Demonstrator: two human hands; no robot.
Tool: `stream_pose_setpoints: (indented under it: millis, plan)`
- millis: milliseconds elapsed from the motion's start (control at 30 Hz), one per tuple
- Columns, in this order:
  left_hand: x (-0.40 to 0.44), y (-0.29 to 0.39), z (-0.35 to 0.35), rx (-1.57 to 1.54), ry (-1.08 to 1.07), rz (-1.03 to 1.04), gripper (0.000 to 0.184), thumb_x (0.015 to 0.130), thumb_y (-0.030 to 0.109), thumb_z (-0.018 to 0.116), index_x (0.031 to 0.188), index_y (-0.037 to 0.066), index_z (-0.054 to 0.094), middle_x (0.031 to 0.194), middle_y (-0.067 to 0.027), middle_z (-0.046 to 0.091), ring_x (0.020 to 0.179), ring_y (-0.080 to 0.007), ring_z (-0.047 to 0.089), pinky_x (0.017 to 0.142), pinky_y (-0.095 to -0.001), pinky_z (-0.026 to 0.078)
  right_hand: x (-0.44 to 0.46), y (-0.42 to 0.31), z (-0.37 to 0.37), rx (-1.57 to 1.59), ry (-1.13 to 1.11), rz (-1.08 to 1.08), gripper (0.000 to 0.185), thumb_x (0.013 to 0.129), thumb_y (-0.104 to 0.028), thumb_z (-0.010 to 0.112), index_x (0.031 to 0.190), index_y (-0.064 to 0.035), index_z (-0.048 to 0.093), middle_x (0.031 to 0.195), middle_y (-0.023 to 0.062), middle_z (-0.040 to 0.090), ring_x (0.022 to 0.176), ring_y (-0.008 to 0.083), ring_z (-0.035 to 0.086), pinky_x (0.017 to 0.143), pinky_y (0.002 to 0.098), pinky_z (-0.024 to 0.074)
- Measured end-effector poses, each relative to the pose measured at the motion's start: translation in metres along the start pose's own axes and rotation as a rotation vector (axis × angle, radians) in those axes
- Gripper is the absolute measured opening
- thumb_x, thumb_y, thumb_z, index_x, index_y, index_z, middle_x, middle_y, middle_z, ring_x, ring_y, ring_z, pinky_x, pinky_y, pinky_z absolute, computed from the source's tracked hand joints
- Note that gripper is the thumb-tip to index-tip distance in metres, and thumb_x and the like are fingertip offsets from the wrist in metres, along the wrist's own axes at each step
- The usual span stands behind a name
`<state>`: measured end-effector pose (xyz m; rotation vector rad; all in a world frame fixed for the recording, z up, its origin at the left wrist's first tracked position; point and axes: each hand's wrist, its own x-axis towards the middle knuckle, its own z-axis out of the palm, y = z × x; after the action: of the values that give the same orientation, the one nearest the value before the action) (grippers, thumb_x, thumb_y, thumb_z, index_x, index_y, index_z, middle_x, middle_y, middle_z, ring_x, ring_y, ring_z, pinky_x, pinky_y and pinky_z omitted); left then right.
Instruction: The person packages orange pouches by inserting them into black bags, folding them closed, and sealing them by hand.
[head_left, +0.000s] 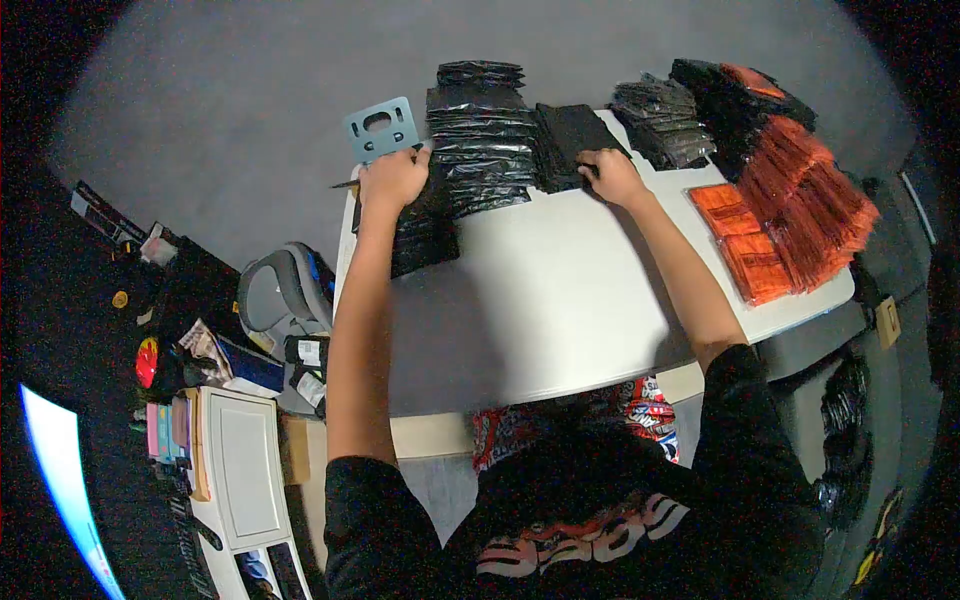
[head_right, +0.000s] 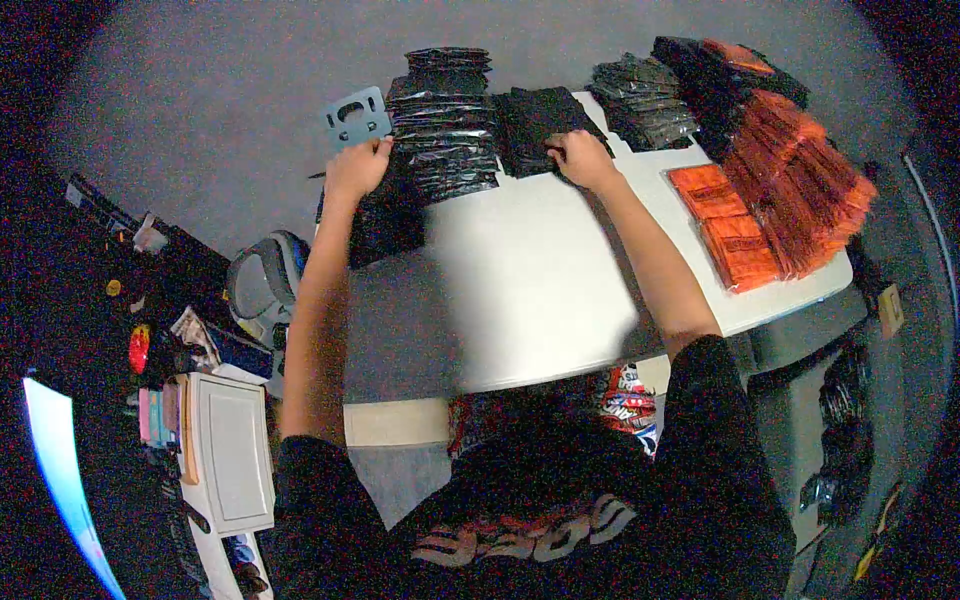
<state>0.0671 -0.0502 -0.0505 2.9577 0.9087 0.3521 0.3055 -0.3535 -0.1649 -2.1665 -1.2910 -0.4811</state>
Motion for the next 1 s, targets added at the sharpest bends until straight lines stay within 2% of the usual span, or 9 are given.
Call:
stream_pose_setpoints:
  millis: [33, 267, 400, 633, 700, 800, 833, 900, 1000]
  plan:
    - [-0.002, -0.001, 0.0, -0.021, -0.016, -0.02, 0.063, 0.105, 0.056, 0.032, 0.125, 0.013, 0.073, 0.129, -0.0183, 0.071, 0.125, -0.0398, 0.063, 0.114, -0.0631, 0.034, 0.0, 0.001, 0.001, 0.005, -0.003, 0.005, 0.023, 0.092, -0.017, 0.069, 0.111, -0.0077, 0.078, 0.098, 0.0208, 0.075, 0.093, 0.0428, 0.071, 0.089, 0.0512, 0.0563]
    - [-0.004, -0.007, 0.003, -0.059, 0.045, 0.013, 0.058, 0.107, 0.049, 0.031, 0.121, 0.011, 0.072, 0.125, -0.0196, 0.071, 0.121, -0.0425, 0.064, 0.114, -0.0653, 0.032, 0.007, -0.01, -0.012, -0.202, -0.076, -0.09, 0.019, 0.093, -0.024, 0.067, 0.096, -0.0092, 0.078, 0.087, 0.0194, 0.074, 0.082, 0.0396, 0.072, 0.077, 0.0508, 0.0587]
    - [-0.005, -0.011, 0.002, -0.223, 0.303, 0.054, 0.045, 0.107, 0.039, 0.039, 0.116, 0.011, 0.072, 0.119, -0.0192, 0.073, 0.114, -0.0429, 0.066, 0.113, -0.0619, 0.035, -0.003, -0.062, -0.055, -0.219, 0.095, -0.041, 0.026, 0.092, -0.03, 0.065, 0.084, -0.0074, 0.074, 0.073, 0.0195, 0.071, 0.07, 0.0387, 0.071, 0.069, 0.0513, 0.0588]
    - [-0.029, -0.012, -0.029, -0.536, 0.752, 0.255, 0.022, 0.101, 0.022, 0.055, 0.109, 0.01, 0.071, 0.11, -0.0156, 0.074, 0.106, -0.0416, 0.067, 0.108, -0.0542, 0.044, -0.083, -0.178, -0.086, -0.209, -0.197, 0.012, 0.027, 0.085, -0.026, 0.066, 0.076, -0.0028, 0.074, 0.074, 0.0228, 0.071, 0.071, 0.0401, 0.073, 0.07, 0.0527, 0.0597]
    - [-0.043, -0.005, -0.043, -0.626, 0.848, 0.343, 0.021, 0.1, 0.018, 0.055, 0.108, 0.007, 0.071, 0.107, -0.0135, 0.073, 0.103, -0.0389, 0.068, 0.103, -0.0485, 0.048, -0.096, -0.17, -0.07, 0.101, -0.209, -0.053, 0.025, 0.09, -0.023, 0.064, 0.083, -0.0019, 0.074, 0.081, 0.0265, 0.071, 0.08, 0.0454, 0.071, 0.077, 0.0542, 0.0586]
    - [-0.066, 0.006, -0.064, -0.524, 0.97, 0.54, 0.019, 0.098, 0.014, 0.057, 0.109, 0.006, 0.071, 0.105, -0.0133, 0.073, 0.1, -0.0351, 0.068, 0.095, -0.0433, 0.052, -0.11, -0.157, -0.085, 0.193, -0.271, -0.017, 0.023, 0.096, -0.02, 0.062, 0.104, -0.006, 0.079, 0.098, 0.0189, 0.076, 0.088, 0.0387, 0.072, 0.087, 0.0475, 0.0574]
    - [-0.076, 0.012, -0.068, -0.519, 0.966, 0.535, 0.019, 0.098, 0.014, 0.057, 0.109, 0.006, 0.071, 0.105, -0.0133, 0.073, 0.1, -0.0351, 0.068, 0.095, -0.0433, 0.052, -0.116, -0.15, -0.094, 0.124, -0.371, 0.081, 0.025, 0.097, -0.021, 0.061, 0.106, -0.0051, 0.078, 0.111, 0.0191, 0.075, 0.101, 0.0379, 0.072, 0.093, 0.0464, 0.0571]
    - [-0.105, 0.031, -0.068, -0.583, 0.819, 0.653, 0.018, 0.097, 0.013, 0.06, 0.109, 0.006, 0.071, 0.106, -0.0142, 0.073, 0.102, -0.0326, 0.069, 0.095, -0.0421, 0.053, -0.137, -0.108, -0.09, -0.028, -0.182, -0.112, 0.03, 0.099, -0.024, 0.06, 0.115, -0.0026, 0.075, 0.129, 0.0198, 0.069, 0.117, 0.0394, 0.067, 0.096, 0.0472, 0.0566]
    - [-0.137, 0.067, -0.021, -0.713, 0.306, 0.699, 0.022, 0.098, 0.014, 0.062, 0.117, 0.006, 0.069, 0.111, -0.0154, 0.074, 0.113, -0.0329, 0.069, 0.104, -0.0421, 0.051, -0.17, -0.086, -0.078, -0.237, -0.192, 0.02, 0.039, 0.101, -0.029, 0.059, 0.125, -0.0005, 0.069, 0.142, 0.0216, 0.062, 0.127, 0.0424, 0.062, 0.099, 0.0486, 0.056]
